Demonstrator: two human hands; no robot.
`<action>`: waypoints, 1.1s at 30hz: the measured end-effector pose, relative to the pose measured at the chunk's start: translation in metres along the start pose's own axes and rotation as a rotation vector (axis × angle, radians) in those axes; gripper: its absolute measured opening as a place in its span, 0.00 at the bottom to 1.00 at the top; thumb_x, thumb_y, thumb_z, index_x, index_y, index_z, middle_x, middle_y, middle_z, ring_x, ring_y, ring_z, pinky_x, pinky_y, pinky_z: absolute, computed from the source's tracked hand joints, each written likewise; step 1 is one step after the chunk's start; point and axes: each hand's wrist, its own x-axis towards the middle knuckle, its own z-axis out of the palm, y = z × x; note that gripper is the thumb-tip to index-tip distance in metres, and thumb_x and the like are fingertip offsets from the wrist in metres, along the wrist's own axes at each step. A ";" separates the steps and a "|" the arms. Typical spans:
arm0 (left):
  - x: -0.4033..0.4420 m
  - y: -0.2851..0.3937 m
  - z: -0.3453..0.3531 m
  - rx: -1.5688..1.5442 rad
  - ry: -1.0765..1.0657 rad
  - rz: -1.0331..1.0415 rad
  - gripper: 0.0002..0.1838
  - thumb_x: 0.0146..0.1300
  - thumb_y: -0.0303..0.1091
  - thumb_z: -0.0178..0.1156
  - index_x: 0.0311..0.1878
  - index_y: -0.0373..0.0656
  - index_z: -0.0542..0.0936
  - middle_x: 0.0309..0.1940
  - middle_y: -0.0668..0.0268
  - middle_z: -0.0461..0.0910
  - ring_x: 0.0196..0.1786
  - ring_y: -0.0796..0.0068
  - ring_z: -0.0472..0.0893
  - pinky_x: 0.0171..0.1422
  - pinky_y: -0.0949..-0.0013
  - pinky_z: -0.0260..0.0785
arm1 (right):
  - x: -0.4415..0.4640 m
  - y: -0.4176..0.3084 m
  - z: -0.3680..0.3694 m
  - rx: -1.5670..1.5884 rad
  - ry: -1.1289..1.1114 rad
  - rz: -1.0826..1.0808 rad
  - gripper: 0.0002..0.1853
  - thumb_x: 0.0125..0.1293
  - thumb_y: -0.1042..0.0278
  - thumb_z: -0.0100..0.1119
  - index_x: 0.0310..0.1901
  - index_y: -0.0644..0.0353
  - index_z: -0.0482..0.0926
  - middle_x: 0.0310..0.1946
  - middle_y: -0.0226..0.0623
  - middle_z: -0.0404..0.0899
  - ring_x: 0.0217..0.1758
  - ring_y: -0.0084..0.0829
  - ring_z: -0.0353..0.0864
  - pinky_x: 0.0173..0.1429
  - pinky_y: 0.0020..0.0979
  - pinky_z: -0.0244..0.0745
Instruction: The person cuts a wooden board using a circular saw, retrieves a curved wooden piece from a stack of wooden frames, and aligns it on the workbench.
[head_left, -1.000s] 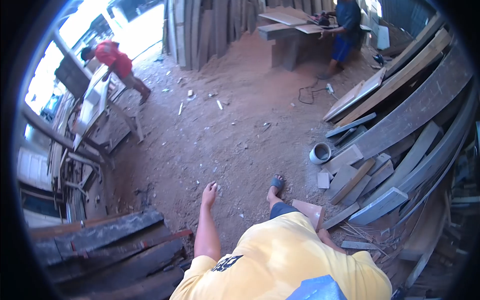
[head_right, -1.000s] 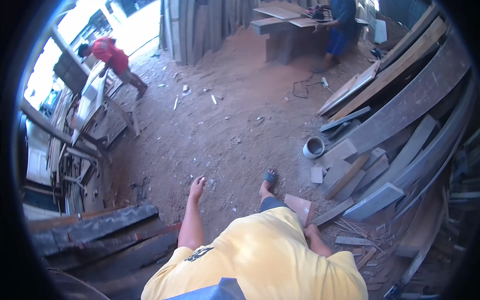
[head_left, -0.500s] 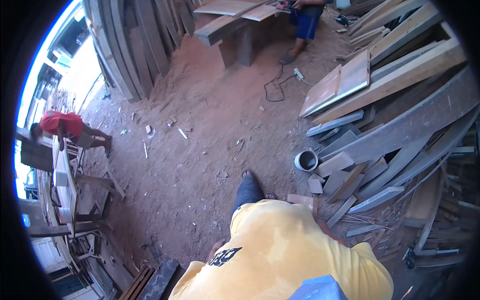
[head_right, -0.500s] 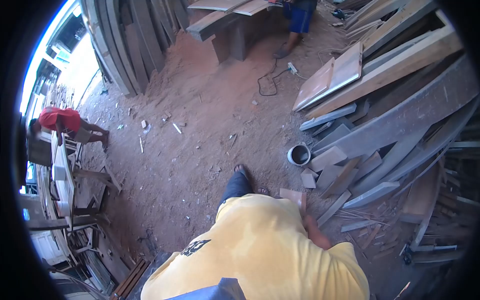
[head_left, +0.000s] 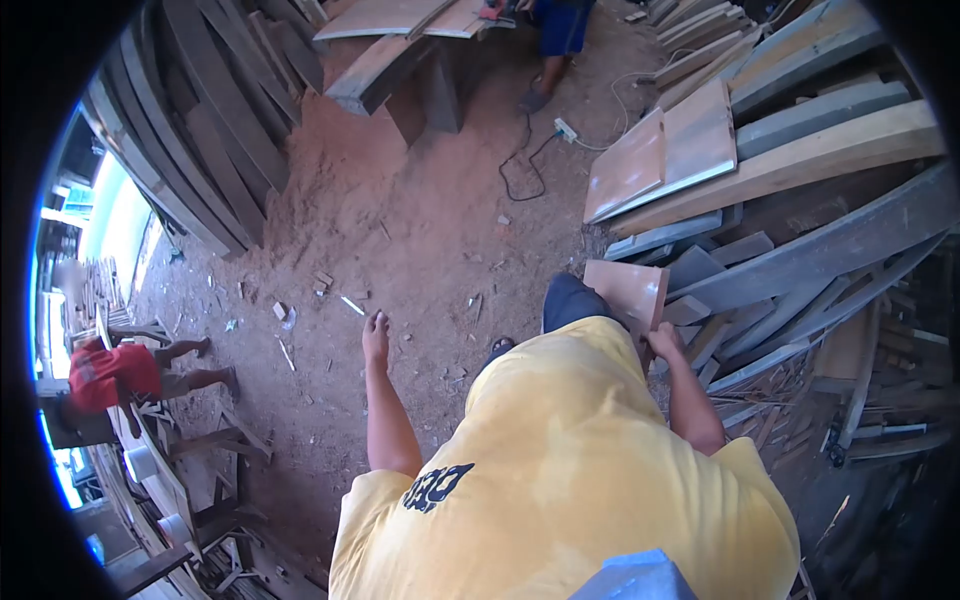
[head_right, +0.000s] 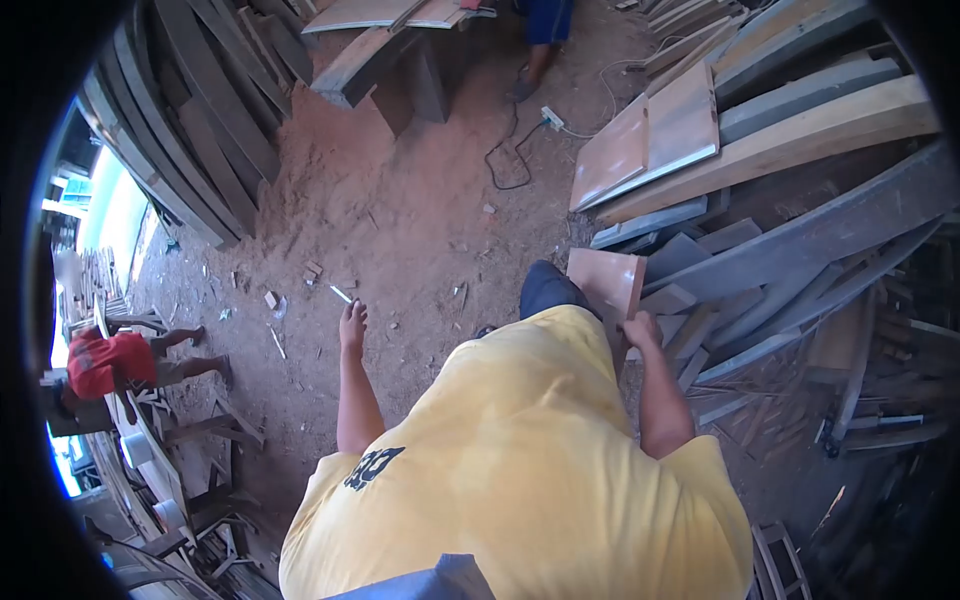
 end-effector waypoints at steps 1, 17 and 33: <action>0.001 0.011 0.006 0.006 0.002 -0.003 0.24 0.77 0.48 0.56 0.66 0.41 0.79 0.50 0.64 0.85 0.49 0.72 0.81 0.55 0.69 0.72 | 0.012 -0.015 -0.005 0.001 -0.007 0.001 0.23 0.54 0.51 0.69 0.43 0.62 0.89 0.44 0.53 0.88 0.51 0.50 0.88 0.56 0.47 0.81; -0.111 -0.026 0.077 0.374 -0.172 -0.750 0.20 0.73 0.51 0.60 0.53 0.43 0.83 0.36 0.67 0.84 0.30 0.77 0.76 0.31 0.70 0.65 | 0.264 -0.227 -0.165 0.041 0.093 -0.016 0.26 0.58 0.50 0.64 0.51 0.63 0.87 0.54 0.56 0.85 0.59 0.54 0.85 0.63 0.49 0.80; -0.010 0.164 0.136 0.436 -0.142 -0.472 0.21 0.74 0.50 0.60 0.57 0.43 0.82 0.40 0.65 0.85 0.37 0.75 0.78 0.40 0.68 0.66 | 0.422 -0.311 -0.259 0.014 0.019 -0.039 0.26 0.60 0.54 0.61 0.56 0.60 0.86 0.58 0.53 0.84 0.63 0.54 0.83 0.67 0.49 0.78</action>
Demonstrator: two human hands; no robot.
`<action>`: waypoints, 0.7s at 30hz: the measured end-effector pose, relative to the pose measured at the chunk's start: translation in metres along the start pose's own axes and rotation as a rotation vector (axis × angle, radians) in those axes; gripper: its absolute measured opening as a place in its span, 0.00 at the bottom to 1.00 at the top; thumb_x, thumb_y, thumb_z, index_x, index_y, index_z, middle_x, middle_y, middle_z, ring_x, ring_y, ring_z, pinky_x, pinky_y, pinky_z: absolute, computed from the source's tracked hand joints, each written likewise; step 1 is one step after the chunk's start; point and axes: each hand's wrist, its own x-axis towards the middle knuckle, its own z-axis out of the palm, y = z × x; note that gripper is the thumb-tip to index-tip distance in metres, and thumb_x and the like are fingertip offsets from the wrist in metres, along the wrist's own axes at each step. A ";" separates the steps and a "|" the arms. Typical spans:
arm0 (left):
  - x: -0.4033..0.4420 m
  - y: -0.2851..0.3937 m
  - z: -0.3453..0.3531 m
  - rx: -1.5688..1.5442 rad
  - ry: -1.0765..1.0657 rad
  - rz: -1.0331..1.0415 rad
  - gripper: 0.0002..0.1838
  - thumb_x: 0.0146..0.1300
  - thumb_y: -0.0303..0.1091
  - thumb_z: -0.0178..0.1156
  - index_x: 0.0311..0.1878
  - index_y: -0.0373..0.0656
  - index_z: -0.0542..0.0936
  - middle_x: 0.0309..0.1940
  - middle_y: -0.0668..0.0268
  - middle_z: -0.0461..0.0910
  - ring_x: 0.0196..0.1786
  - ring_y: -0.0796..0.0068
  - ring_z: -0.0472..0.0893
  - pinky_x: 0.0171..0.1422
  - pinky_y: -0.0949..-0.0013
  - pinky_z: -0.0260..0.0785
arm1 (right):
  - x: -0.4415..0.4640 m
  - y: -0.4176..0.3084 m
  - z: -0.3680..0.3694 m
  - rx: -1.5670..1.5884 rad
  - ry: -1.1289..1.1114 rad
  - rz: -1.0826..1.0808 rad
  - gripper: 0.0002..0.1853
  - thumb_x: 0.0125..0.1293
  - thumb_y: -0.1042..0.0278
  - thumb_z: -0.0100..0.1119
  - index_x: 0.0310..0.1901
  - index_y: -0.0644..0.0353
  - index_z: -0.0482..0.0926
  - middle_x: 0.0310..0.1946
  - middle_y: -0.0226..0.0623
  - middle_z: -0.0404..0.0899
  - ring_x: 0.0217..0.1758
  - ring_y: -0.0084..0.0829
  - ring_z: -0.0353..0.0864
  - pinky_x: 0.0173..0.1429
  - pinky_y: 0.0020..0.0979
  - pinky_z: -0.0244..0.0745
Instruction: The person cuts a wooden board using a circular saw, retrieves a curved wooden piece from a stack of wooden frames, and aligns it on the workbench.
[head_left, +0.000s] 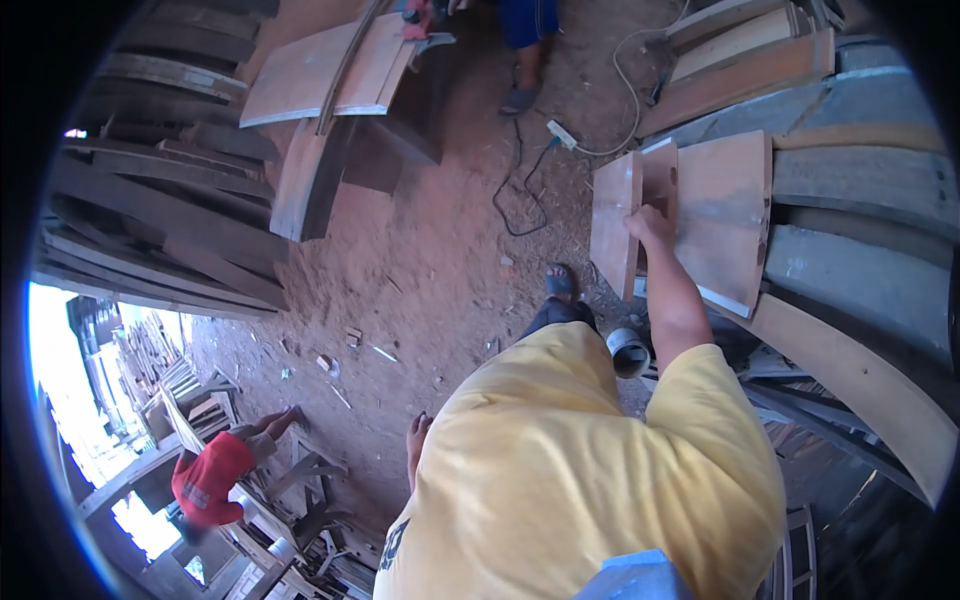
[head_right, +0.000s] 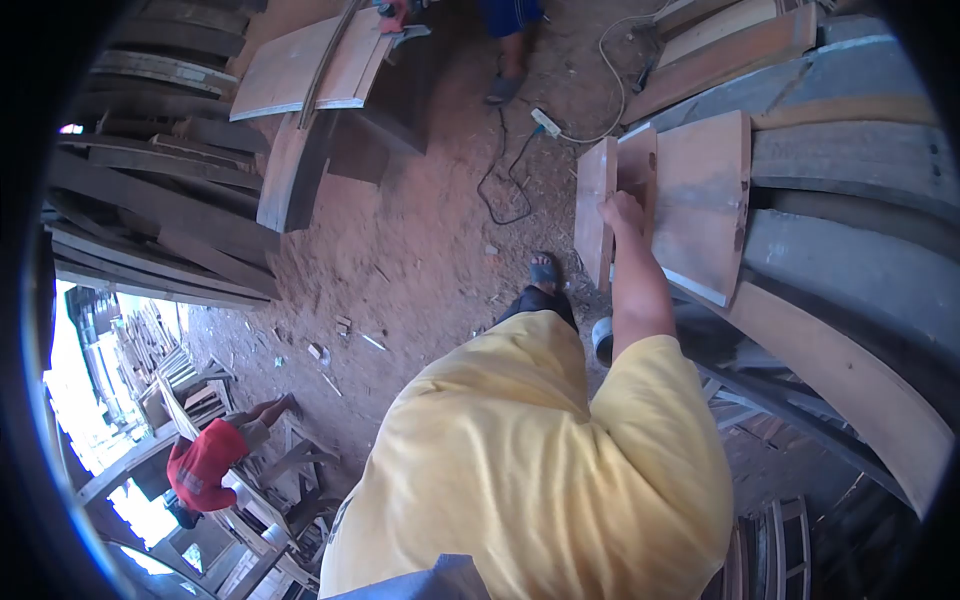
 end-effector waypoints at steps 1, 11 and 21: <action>-0.002 0.003 -0.001 0.016 -0.004 -0.010 0.21 0.74 0.50 0.60 0.57 0.44 0.82 0.41 0.65 0.85 0.38 0.74 0.78 0.40 0.68 0.67 | 0.011 0.002 0.005 0.001 0.004 0.028 0.25 0.61 0.53 0.61 0.56 0.59 0.86 0.58 0.53 0.84 0.63 0.53 0.83 0.66 0.50 0.78; -0.023 0.028 -0.008 0.149 -0.049 -0.097 0.22 0.74 0.50 0.60 0.59 0.44 0.82 0.44 0.64 0.85 0.42 0.73 0.79 0.45 0.67 0.67 | 0.053 0.013 0.049 0.051 0.254 0.097 0.29 0.64 0.56 0.63 0.65 0.58 0.75 0.55 0.53 0.83 0.58 0.52 0.85 0.62 0.50 0.80; -0.016 0.043 -0.009 0.206 -0.068 -0.074 0.22 0.74 0.50 0.60 0.62 0.45 0.81 0.47 0.63 0.85 0.47 0.72 0.79 0.51 0.66 0.68 | 0.037 0.027 0.024 0.267 0.514 0.079 0.44 0.64 0.64 0.63 0.79 0.56 0.53 0.61 0.56 0.77 0.55 0.53 0.85 0.58 0.51 0.82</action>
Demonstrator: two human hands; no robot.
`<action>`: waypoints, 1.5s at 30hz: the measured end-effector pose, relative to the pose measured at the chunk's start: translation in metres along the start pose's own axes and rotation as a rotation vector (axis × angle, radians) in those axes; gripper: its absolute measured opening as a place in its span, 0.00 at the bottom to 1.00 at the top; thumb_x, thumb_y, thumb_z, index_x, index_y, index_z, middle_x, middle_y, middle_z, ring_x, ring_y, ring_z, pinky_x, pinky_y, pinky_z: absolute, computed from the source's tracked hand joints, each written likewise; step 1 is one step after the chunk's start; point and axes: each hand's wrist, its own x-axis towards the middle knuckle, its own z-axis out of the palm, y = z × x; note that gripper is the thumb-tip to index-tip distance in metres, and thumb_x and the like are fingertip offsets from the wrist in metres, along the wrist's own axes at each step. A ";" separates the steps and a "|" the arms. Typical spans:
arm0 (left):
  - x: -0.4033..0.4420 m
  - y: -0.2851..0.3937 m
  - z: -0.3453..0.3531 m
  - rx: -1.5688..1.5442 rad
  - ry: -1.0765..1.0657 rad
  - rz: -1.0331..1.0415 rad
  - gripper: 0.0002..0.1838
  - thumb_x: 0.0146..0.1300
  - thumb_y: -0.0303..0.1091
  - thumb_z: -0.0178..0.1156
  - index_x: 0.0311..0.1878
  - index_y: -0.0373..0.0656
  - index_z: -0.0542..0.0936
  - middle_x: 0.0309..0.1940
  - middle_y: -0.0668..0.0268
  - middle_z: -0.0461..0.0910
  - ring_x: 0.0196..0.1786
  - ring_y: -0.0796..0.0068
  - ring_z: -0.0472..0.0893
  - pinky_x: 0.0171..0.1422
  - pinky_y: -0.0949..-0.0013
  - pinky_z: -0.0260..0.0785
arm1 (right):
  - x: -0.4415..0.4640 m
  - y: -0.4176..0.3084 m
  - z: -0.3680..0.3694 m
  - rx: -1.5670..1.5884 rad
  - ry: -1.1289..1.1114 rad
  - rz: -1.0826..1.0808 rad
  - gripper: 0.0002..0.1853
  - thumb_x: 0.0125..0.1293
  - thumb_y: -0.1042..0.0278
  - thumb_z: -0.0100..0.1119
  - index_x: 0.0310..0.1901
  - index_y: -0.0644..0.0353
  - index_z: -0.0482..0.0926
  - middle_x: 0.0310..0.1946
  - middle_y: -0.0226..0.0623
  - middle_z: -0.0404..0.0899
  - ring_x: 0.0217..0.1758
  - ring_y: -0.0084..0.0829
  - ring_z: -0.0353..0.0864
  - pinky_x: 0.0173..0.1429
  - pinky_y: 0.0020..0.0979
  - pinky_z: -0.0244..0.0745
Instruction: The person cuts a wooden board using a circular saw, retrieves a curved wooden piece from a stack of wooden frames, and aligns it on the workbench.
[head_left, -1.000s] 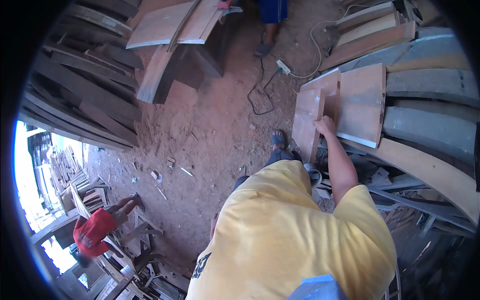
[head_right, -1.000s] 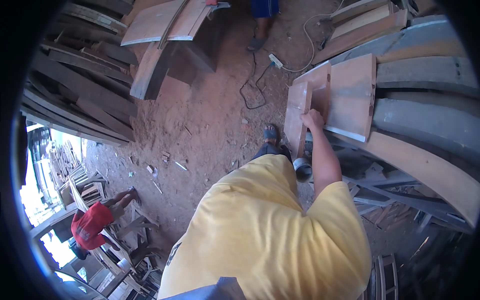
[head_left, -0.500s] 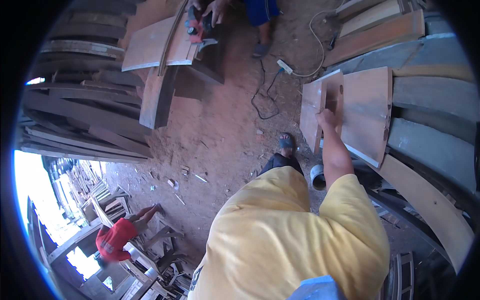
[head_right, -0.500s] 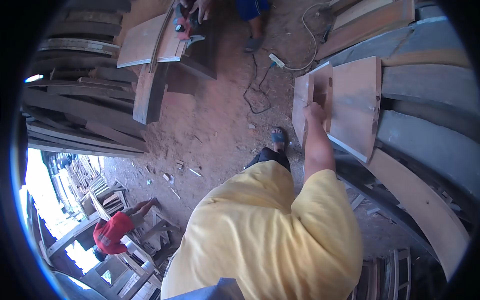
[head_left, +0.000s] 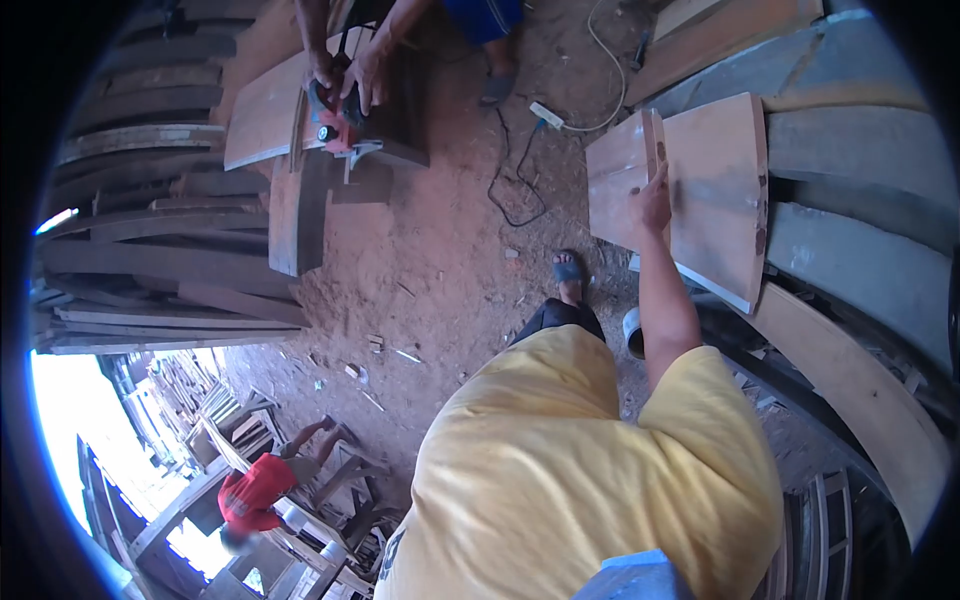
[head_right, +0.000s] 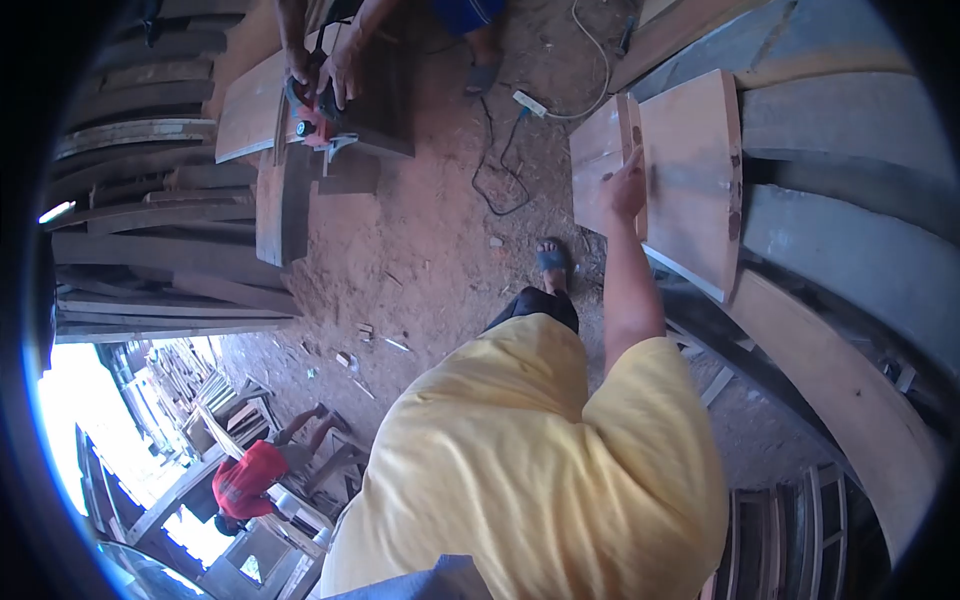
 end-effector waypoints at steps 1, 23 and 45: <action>0.000 0.001 -0.002 0.010 -0.002 0.005 0.22 0.74 0.49 0.60 0.62 0.45 0.81 0.47 0.63 0.86 0.47 0.72 0.79 0.51 0.65 0.68 | 0.013 0.005 -0.002 0.001 -0.080 0.009 0.47 0.64 0.64 0.62 0.81 0.54 0.48 0.62 0.57 0.76 0.56 0.54 0.85 0.58 0.51 0.81; 0.059 -0.006 -0.010 0.120 -0.030 0.222 0.24 0.74 0.49 0.60 0.67 0.46 0.80 0.53 0.60 0.86 0.57 0.68 0.81 0.63 0.63 0.70 | -0.066 0.053 0.020 0.019 -0.253 -0.294 0.15 0.67 0.62 0.58 0.53 0.55 0.79 0.46 0.52 0.85 0.54 0.55 0.84 0.54 0.56 0.79; 0.155 -0.228 0.075 0.242 -0.286 0.272 0.29 0.70 0.60 0.59 0.67 0.55 0.81 0.51 0.67 0.87 0.46 0.66 0.83 0.44 0.55 0.79 | -0.422 0.347 0.006 0.223 -0.580 0.159 0.14 0.69 0.61 0.58 0.49 0.57 0.87 0.34 0.41 0.87 0.28 0.36 0.86 0.29 0.37 0.81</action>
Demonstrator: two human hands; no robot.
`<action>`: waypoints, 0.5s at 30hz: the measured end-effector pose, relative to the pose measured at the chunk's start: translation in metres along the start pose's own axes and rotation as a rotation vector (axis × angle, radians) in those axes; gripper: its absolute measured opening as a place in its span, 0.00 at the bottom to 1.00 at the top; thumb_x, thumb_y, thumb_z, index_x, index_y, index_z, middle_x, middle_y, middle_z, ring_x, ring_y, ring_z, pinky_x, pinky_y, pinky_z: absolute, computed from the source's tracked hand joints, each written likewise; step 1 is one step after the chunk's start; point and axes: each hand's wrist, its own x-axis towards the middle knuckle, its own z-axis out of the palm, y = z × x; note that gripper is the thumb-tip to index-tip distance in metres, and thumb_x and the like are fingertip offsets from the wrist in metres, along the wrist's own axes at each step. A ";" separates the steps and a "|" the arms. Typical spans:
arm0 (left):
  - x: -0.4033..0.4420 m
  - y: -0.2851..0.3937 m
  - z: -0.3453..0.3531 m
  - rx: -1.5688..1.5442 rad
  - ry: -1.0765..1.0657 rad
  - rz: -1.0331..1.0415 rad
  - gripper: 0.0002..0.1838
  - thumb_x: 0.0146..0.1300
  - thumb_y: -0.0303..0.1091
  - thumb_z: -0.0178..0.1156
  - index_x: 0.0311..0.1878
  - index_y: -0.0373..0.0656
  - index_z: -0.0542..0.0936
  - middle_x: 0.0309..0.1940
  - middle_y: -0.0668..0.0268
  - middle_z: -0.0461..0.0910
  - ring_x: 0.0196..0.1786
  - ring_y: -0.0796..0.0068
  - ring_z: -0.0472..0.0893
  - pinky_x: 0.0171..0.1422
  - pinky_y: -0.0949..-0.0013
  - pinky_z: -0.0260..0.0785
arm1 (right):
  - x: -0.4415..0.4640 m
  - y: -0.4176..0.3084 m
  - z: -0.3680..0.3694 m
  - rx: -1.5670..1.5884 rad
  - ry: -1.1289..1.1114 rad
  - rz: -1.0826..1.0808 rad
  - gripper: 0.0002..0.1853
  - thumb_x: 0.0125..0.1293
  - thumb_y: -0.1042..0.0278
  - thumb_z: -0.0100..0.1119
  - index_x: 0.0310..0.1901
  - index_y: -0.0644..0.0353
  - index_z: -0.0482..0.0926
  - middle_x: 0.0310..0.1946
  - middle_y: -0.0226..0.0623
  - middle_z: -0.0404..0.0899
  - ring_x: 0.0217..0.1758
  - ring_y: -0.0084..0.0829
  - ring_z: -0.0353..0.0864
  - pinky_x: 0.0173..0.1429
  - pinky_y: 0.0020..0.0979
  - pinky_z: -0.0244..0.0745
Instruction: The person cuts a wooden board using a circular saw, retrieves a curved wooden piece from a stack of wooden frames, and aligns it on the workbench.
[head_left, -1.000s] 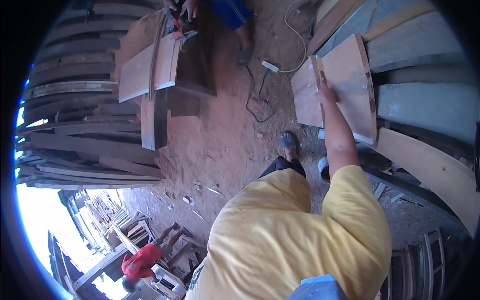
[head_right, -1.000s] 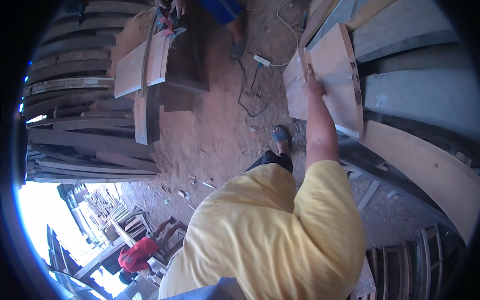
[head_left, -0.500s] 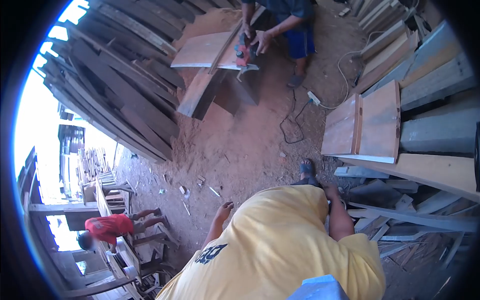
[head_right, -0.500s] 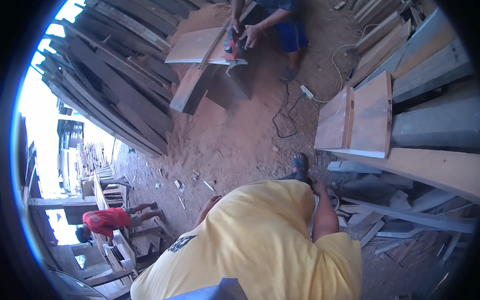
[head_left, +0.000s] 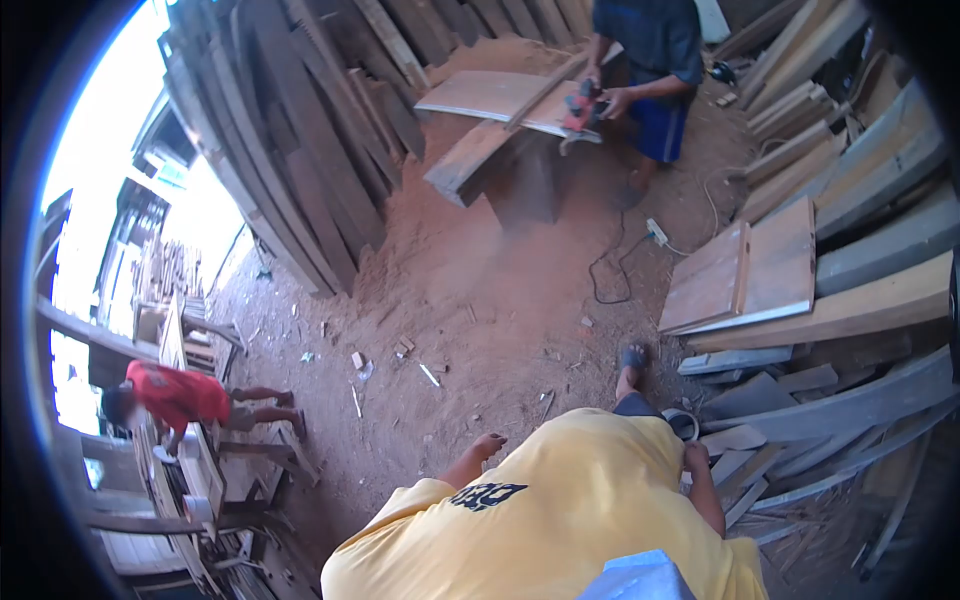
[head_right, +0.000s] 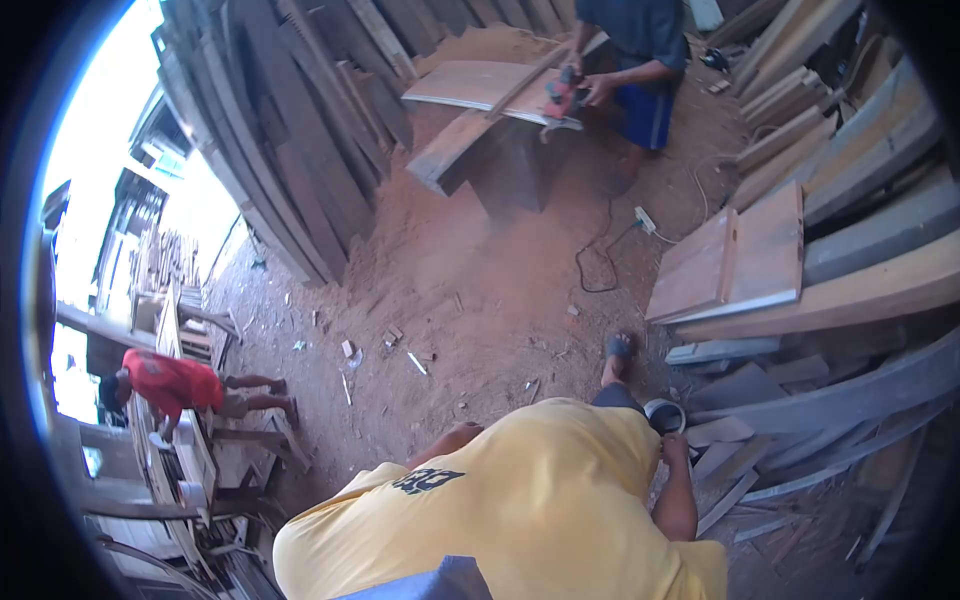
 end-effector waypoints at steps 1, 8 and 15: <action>-0.011 0.009 0.004 -0.101 0.022 -0.087 0.29 0.70 0.60 0.59 0.68 0.55 0.81 0.53 0.66 0.87 0.49 0.64 0.84 0.46 0.54 0.80 | 0.009 0.021 0.001 0.043 -0.017 -0.035 0.13 0.69 0.62 0.58 0.48 0.56 0.87 0.33 0.41 0.86 0.26 0.36 0.85 0.28 0.37 0.80; -0.022 0.010 0.016 -0.098 0.155 0.092 0.29 0.70 0.56 0.57 0.64 0.44 0.83 0.55 0.54 0.87 0.59 0.55 0.85 0.68 0.57 0.72 | -0.025 0.047 -0.010 -0.071 -0.046 -0.052 0.15 0.73 0.62 0.53 0.44 0.65 0.84 0.34 0.42 0.86 0.29 0.36 0.86 0.31 0.40 0.81; -0.027 0.005 0.021 -0.044 0.104 0.072 0.29 0.70 0.56 0.57 0.64 0.46 0.83 0.55 0.54 0.87 0.59 0.53 0.84 0.66 0.56 0.74 | -0.045 0.036 -0.023 -0.039 -0.100 -0.023 0.13 0.66 0.58 0.62 0.39 0.60 0.85 0.25 0.37 0.80 0.22 0.31 0.79 0.24 0.36 0.74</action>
